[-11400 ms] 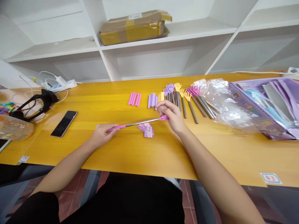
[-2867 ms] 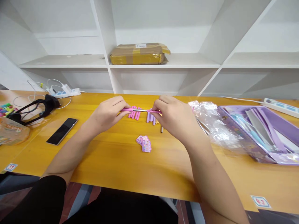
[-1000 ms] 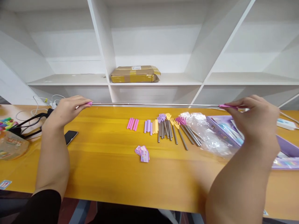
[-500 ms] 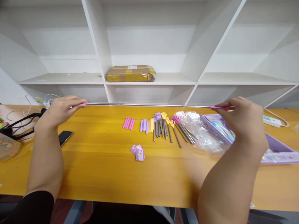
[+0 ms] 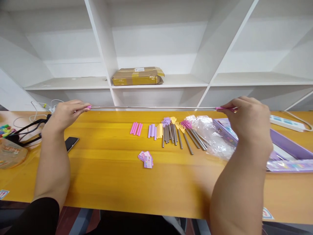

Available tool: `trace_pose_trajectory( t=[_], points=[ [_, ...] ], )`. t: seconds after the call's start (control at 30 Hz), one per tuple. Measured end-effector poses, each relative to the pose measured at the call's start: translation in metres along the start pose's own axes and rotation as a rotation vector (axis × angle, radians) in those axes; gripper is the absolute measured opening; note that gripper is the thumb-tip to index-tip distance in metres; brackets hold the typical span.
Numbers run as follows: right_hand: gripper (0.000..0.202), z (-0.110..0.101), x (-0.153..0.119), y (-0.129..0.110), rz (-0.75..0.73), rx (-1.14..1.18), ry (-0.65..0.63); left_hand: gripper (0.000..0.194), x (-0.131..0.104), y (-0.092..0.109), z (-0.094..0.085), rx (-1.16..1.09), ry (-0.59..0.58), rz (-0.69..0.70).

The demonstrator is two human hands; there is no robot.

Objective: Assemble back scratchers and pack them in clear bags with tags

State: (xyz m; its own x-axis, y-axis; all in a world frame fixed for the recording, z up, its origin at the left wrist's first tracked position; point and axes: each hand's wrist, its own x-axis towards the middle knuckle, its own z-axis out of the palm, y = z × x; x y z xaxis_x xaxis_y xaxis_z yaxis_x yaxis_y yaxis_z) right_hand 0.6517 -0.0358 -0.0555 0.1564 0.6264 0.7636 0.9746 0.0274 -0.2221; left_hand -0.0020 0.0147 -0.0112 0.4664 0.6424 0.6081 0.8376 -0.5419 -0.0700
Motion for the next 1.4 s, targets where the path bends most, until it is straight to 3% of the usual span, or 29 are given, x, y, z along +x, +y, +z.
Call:
trace_pose_trajectory(
  t=[0.27, 0.63, 0.73, 0.83, 0.93, 1.03, 1.13, 1.2, 1.27, 1.33, 1.4],
  points=[
    [0.02, 0.003, 0.004, -0.005, -0.016, 0.003, 0.09, 0.044, -0.003, -0.001, -0.004, 0.049, 0.023, 0.046],
    [0.028, -0.001, -0.005, -0.007, -0.065, 0.029, 0.133, 0.025, -0.019, 0.019, -0.047, 0.047, 0.074, 0.051],
    [0.028, -0.005, -0.007, -0.006, -0.076, 0.017, 0.135, 0.024, -0.022, 0.021, -0.049, 0.032, 0.06, 0.032],
    [0.026, -0.003, -0.004, -0.011, -0.091, 0.028, 0.117, 0.022, -0.014, 0.028, -0.035, -0.031, 0.019, 0.061],
    [0.025, 0.012, 0.003, -0.032, -0.18, 0.079, 0.079, 0.023, 0.001, 0.05, -0.003, -0.122, -0.026, 0.129],
    [0.025, 0.035, 0.0, -0.079, -0.328, 0.151, -0.01, 0.023, 0.015, 0.087, 0.033, -0.088, -0.006, 0.137],
    [0.023, 0.054, -0.022, -0.145, -0.466, 0.249, -0.128, 0.021, 0.017, 0.128, 0.059, 0.007, 0.019, 0.17],
    [0.027, 0.06, -0.041, -0.185, -0.577, 0.275, -0.197, 0.021, 0.013, 0.15, 0.068, 0.065, 0.015, 0.214],
    [0.033, 0.059, -0.055, -0.211, -0.597, 0.235, -0.227, 0.022, 0.007, 0.162, 0.073, 0.084, 0.023, 0.235],
    [0.031, 0.053, -0.059, -0.218, -0.588, 0.268, -0.238, 0.021, 0.003, 0.166, 0.072, 0.051, 0.024, 0.22],
    [0.024, 0.044, -0.051, -0.207, -0.573, 0.405, -0.308, 0.02, 0.002, 0.164, 0.068, -0.012, -0.017, 0.196]
  ],
)
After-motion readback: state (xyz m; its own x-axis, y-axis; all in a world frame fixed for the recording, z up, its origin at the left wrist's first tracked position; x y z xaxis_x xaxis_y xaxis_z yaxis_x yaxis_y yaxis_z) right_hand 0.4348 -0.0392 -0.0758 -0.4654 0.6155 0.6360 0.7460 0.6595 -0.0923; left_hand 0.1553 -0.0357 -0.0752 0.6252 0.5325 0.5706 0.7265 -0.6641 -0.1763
